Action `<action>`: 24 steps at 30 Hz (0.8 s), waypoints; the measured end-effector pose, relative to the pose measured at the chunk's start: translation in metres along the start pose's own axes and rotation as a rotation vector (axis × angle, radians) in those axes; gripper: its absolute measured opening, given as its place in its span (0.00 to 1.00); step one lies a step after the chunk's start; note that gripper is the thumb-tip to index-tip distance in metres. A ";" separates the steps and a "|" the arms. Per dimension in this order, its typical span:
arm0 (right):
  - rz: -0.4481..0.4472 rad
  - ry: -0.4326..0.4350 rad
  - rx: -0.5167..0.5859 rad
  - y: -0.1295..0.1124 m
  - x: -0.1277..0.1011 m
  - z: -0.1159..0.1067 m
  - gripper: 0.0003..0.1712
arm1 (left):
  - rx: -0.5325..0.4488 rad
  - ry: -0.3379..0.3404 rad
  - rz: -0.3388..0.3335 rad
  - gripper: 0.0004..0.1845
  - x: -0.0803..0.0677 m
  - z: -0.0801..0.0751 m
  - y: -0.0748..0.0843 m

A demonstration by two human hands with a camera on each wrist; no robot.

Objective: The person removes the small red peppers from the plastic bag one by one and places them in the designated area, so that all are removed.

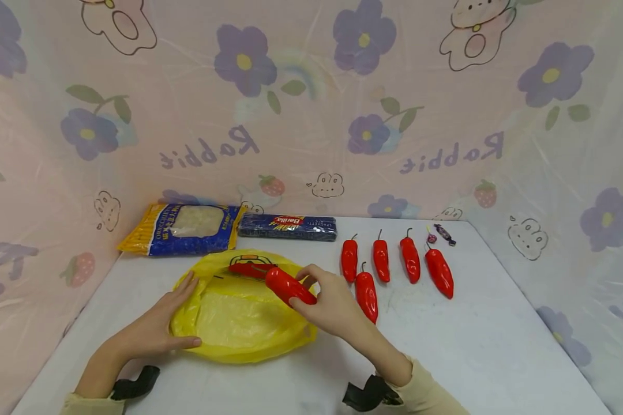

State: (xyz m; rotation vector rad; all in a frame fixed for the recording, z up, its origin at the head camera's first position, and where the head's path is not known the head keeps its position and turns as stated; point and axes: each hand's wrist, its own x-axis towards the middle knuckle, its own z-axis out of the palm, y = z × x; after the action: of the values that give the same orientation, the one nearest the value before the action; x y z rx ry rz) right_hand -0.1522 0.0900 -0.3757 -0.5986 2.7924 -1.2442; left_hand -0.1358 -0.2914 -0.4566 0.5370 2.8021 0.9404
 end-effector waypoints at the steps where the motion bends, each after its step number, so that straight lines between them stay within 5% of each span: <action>1: 0.008 0.017 -0.004 0.002 0.000 -0.003 0.21 | 0.000 0.000 0.002 0.66 0.000 0.000 0.000; 10: 0.096 0.183 -0.046 0.025 -0.002 -0.028 0.22 | 0.006 0.007 0.008 0.66 0.000 0.000 -0.001; 24: 0.237 0.362 -0.160 0.094 -0.030 -0.087 0.25 | 0.006 0.001 -0.005 0.66 0.001 0.001 -0.001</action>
State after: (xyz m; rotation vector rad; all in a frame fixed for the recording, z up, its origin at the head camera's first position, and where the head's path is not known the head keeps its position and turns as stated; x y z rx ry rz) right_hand -0.1710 0.2202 -0.3882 -0.0374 3.1569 -1.1909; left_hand -0.1369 -0.2914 -0.4582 0.5297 2.8068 0.9325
